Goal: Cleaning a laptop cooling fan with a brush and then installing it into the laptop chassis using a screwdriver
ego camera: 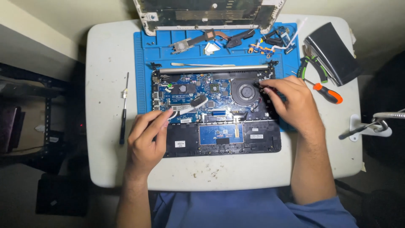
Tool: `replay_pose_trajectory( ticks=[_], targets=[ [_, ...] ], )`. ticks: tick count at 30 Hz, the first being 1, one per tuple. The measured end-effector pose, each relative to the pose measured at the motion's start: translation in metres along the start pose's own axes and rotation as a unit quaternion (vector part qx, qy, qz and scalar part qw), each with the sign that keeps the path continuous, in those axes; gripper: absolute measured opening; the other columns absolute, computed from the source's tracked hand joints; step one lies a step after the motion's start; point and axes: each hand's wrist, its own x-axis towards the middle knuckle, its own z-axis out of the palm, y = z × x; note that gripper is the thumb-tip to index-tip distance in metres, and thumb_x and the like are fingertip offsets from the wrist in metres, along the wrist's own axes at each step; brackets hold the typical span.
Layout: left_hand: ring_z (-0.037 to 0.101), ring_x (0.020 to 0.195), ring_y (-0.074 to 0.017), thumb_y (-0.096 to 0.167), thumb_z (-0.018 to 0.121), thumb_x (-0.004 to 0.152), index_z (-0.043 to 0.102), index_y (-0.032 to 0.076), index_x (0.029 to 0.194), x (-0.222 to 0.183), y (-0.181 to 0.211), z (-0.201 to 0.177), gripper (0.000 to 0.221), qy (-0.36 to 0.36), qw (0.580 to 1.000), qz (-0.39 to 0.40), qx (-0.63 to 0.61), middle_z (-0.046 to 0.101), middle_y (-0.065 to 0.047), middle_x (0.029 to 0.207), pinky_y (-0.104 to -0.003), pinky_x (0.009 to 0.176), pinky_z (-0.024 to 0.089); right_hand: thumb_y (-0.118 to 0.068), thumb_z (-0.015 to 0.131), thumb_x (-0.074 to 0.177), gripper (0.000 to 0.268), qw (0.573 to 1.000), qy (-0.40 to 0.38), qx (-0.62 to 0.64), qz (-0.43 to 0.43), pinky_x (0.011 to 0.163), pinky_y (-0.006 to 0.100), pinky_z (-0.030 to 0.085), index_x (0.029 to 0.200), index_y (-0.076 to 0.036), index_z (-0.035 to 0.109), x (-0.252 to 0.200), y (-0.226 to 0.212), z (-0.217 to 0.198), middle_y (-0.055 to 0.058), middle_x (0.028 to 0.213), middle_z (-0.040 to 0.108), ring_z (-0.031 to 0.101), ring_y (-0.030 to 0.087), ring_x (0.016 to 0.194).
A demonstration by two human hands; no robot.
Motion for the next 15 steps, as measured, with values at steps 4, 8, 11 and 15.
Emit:
replay_pose_trajectory(
  ticks=[4, 8, 11, 15],
  targets=[
    [0.071, 0.094, -0.0317, -0.005, 0.066, 0.099, 0.077, 0.004, 0.121, 0.03, -0.006, -0.015, 0.027, -0.002, 0.999, 0.023, 0.047, 0.071, -0.014, 0.103, -0.041, 0.081, 0.058, -0.014, 0.076, 0.101, 0.015, 0.999, 0.026, 0.002, -0.019, 0.089, 0.037, 0.051, 0.115, -0.018, 0.078, 0.003, -0.005, 0.001, -0.002, 0.111, 0.077, 0.069, 0.023, 0.094],
    [0.071, 0.09, -0.0294, -0.001, 0.066, 0.102, 0.078, 0.005, 0.119, 0.066, -0.018, -0.013, 0.022, -0.031, 0.995, 0.062, 0.065, 0.07, -0.012, 0.101, -0.038, 0.078, 0.058, -0.013, 0.077, 0.101, 0.01, 0.996, 0.066, -0.024, -0.046, 0.088, 0.038, 0.051, 0.11, -0.015, 0.079, 0.0, 0.0, 0.004, 0.002, 0.111, 0.077, 0.07, 0.026, 0.093],
    [0.071, 0.091, -0.0298, -0.002, 0.065, 0.1, 0.078, 0.004, 0.115, 0.094, -0.031, 0.015, 0.021, -0.072, 0.994, 0.077, 0.042, 0.071, -0.013, 0.097, -0.037, 0.079, 0.058, -0.014, 0.077, 0.1, 0.009, 0.995, 0.084, -0.04, -0.047, 0.088, 0.037, 0.05, 0.109, -0.016, 0.079, 0.002, 0.004, 0.006, 0.0, 0.111, 0.077, 0.07, 0.025, 0.092],
    [0.071, 0.093, -0.0347, -0.009, 0.067, 0.091, 0.077, -0.004, 0.108, 0.119, -0.06, 0.064, 0.021, -0.214, 0.975, 0.06, 0.017, 0.074, -0.021, 0.095, -0.041, 0.083, 0.058, -0.015, 0.078, 0.1, 0.008, 0.993, 0.089, -0.052, -0.055, 0.089, 0.035, 0.049, 0.107, -0.017, 0.078, 0.002, 0.004, 0.009, -0.001, 0.109, 0.077, 0.07, 0.023, 0.091]
  ],
)
